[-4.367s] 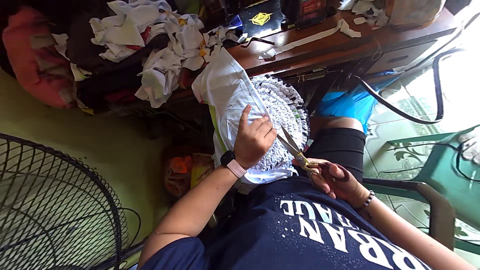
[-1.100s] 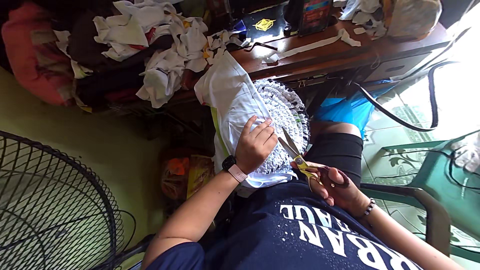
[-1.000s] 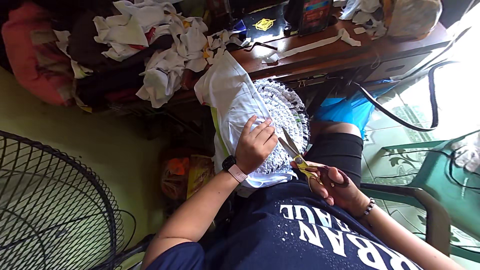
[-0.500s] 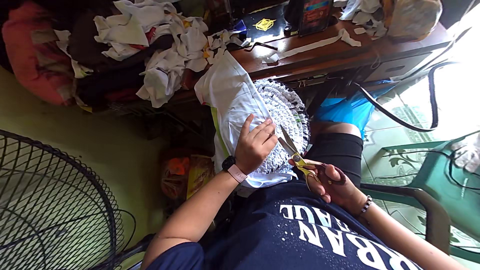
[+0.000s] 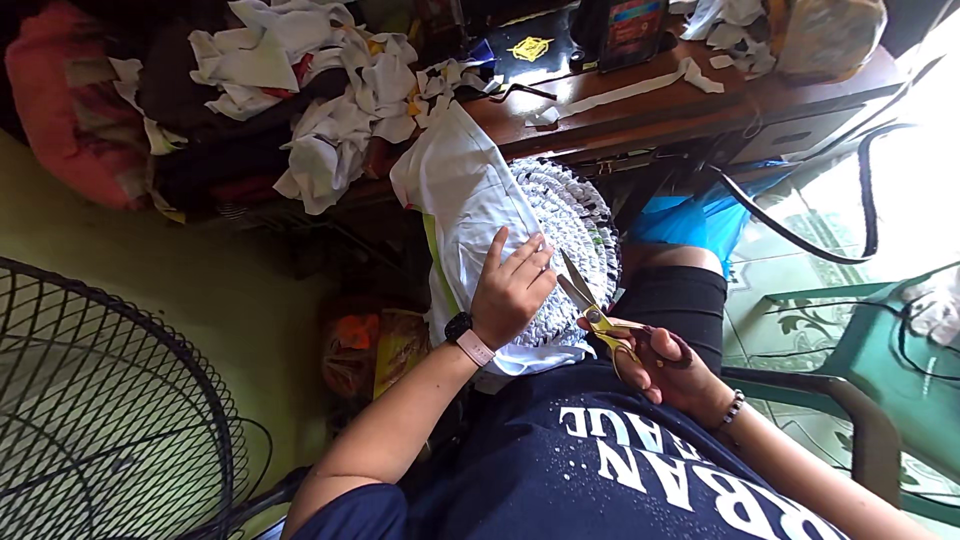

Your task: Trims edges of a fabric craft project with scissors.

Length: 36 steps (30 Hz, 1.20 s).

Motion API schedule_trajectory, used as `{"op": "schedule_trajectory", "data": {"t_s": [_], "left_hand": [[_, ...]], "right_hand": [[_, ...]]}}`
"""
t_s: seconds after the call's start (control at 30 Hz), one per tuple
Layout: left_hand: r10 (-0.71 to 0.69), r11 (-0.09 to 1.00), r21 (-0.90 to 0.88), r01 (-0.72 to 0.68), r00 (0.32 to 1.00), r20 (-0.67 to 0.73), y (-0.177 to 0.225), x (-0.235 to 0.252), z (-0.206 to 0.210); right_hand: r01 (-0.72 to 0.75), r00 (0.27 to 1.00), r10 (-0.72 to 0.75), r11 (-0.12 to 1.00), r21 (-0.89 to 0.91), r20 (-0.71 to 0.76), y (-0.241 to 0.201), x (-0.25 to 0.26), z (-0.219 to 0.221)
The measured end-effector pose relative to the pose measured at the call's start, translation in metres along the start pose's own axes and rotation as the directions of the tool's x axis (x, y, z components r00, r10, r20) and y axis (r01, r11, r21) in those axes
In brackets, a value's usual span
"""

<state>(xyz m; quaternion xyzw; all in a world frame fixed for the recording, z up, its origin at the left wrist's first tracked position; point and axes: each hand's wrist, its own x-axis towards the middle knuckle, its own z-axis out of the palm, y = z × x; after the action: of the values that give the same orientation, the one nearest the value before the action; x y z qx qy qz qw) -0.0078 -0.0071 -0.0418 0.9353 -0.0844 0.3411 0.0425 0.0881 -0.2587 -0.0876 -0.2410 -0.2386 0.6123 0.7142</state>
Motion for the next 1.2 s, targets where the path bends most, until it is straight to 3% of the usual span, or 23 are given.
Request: {"op": "schedule_trajectory", "data": {"t_s": [0.43, 0.9, 1.2], "left_hand": [[-0.034, 0.99, -0.136, 0.027, 0.998, -0.048, -0.002, -0.0017, 0.0013], [-0.029, 0.997, -0.067, 0.025, 0.998, -0.057, -0.0008, -0.0028, 0.0038], [-0.029, 0.999, -0.041, 0.027, 0.999, -0.034, -0.0008, -0.0033, 0.0034]], "right_hand": [[0.002, 1.0, -0.002, 1.0, -0.021, 0.015, 0.001, 0.0002, -0.0023], [-0.026, 1.0, 0.024, 0.987, -0.162, -0.015, 0.0003, -0.0004, -0.0001], [-0.04, 0.999, 0.036, 0.993, -0.112, -0.036, -0.0001, 0.0015, 0.0023]]}}
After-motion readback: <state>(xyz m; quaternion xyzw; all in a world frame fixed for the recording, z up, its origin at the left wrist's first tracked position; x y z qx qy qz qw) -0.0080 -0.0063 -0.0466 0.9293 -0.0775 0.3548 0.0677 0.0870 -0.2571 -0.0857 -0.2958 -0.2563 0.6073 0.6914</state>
